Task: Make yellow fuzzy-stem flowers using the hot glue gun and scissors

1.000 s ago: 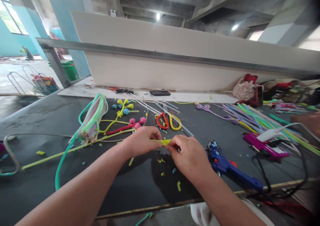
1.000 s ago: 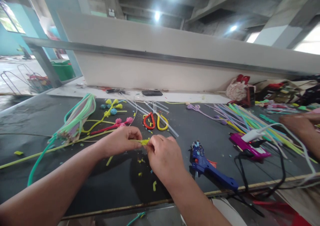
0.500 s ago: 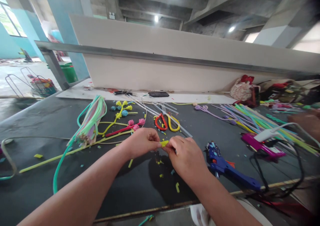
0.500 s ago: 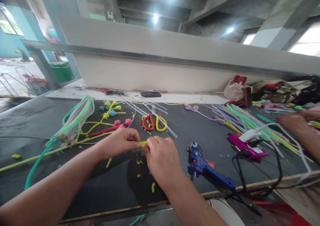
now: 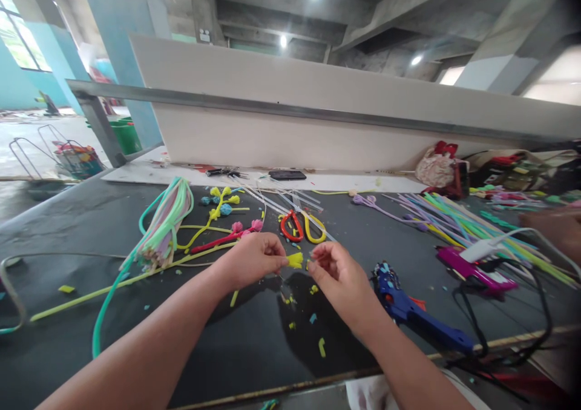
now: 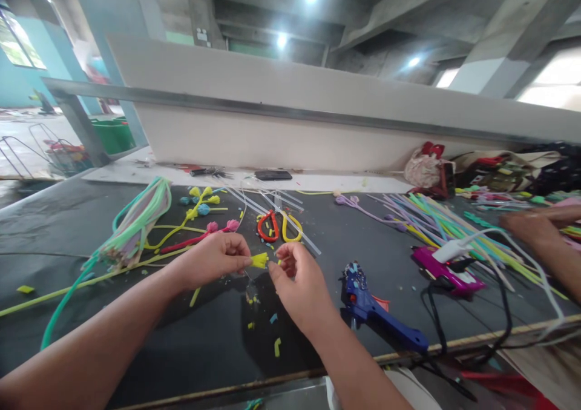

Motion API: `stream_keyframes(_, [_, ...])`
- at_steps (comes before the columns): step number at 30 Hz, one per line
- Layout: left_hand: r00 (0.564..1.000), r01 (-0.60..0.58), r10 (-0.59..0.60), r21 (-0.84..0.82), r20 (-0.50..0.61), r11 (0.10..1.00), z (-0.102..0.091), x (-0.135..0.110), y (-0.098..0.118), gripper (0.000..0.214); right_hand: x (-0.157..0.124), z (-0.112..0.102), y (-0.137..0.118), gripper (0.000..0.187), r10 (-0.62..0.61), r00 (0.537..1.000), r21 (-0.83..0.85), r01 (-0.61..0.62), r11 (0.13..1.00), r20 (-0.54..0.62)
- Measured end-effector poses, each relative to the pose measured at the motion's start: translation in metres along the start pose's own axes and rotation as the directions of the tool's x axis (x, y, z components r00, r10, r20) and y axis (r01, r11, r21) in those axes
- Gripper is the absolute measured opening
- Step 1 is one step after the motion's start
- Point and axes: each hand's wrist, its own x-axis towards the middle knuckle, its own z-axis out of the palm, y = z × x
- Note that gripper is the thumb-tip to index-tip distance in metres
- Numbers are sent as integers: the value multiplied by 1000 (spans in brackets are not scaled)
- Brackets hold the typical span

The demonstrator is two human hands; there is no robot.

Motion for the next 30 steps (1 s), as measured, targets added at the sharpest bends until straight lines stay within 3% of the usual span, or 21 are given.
stream_keyframes(2, [1000, -2, 2, 2, 6, 1000, 0, 0, -1, 16, 1, 4, 3, 35, 53, 991, 181, -74, 981, 119])
stream_keyframes(4, [1000, -13, 13, 2, 15, 1000, 1, 0, -3, 17, 1, 7, 4, 44, 73, 976, 240, -122, 963, 203])
stream_keyframes(13, [999, -33, 33, 14, 29, 999, 1, 0, -1, 20, 2, 9, 1, 29, 98, 977, 272, -148, 951, 191])
stream_keyframes(20, [999, -29, 29, -17, 34, 999, 2, -2, 1, 20, 2, 4, -2, 24, 79, 978, 203, -119, 972, 195])
stream_keyframes(27, [1000, -14, 13, 43, 11, 999, 7, -3, 0, 25, 1, 6, -15, 19, 72, 992, -42, -69, 997, 101])
stream_keyframes(30, [1000, -18, 18, 53, 2, 998, 8, -1, -1, 24, 1, 6, -15, 19, 53, 995, -48, -49, 998, 88])
